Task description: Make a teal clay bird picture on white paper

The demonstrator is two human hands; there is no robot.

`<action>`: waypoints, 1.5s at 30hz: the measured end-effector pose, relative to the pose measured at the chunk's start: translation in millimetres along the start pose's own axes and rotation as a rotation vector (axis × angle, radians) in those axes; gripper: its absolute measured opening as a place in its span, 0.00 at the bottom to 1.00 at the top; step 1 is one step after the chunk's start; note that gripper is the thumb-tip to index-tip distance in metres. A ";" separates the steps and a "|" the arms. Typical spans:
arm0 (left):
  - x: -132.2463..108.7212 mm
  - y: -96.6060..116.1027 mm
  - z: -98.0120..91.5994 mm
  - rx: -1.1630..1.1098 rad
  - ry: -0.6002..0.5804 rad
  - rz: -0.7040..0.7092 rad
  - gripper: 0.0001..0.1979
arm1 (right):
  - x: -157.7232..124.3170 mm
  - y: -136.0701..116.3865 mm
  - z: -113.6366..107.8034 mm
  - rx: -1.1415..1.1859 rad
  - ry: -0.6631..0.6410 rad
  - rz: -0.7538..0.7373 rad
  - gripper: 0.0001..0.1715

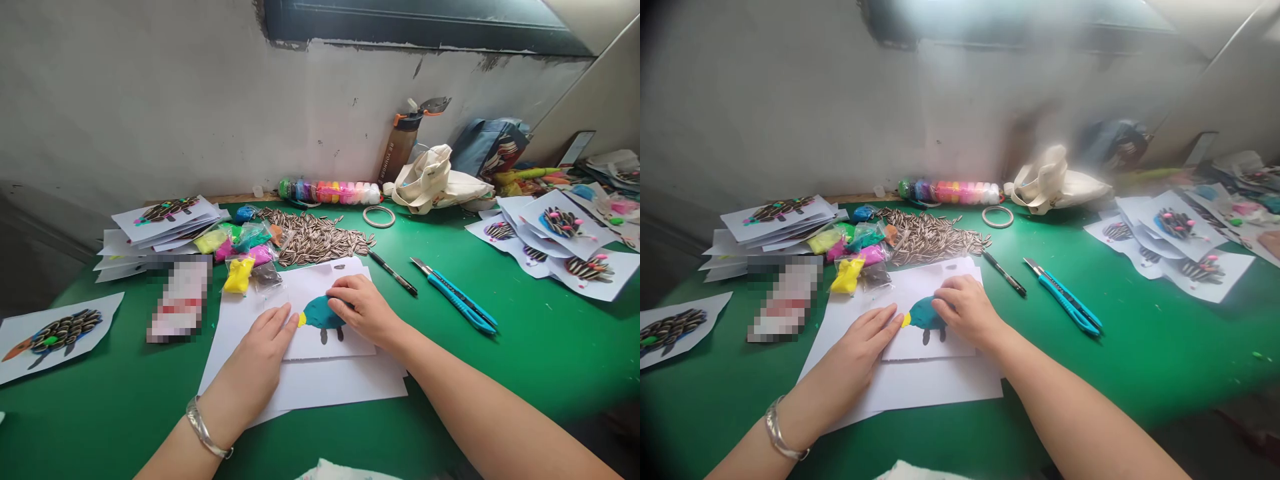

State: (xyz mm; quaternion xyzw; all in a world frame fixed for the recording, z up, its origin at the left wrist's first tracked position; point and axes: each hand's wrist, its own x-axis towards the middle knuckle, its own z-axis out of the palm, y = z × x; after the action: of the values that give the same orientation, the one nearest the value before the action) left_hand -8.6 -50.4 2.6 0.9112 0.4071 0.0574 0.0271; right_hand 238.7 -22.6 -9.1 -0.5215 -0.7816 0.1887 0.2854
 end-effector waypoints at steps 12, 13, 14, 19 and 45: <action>-6.5 -5.4 8.5 0.001 0.081 0.044 0.27 | 1.1 1.1 -0.8 -0.002 -0.012 -0.008 0.13; -6.2 -5.4 8.6 0.001 0.076 0.042 0.28 | 1.1 1.3 -0.7 0.000 -0.010 -0.011 0.13; -5.8 -5.1 8.5 0.002 0.071 0.040 0.28 | 1.1 1.4 -0.6 0.002 -0.007 -0.014 0.13; -6.1 -3.3 8.0 -0.003 0.075 0.030 0.31 | 0.8 0.8 -1.2 -0.006 -0.004 -0.019 0.13; -10.5 -3.8 7.3 -0.076 0.120 0.038 0.26 | 0.3 2.1 0.7 -0.032 -0.008 -0.034 0.13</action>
State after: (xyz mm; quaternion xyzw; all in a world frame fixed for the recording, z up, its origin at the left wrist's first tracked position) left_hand -17.4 -55.7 -5.9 0.9119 0.3882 0.1281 0.0362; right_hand 239.6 -21.5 -10.8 -0.5120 -0.7945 0.1733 0.2768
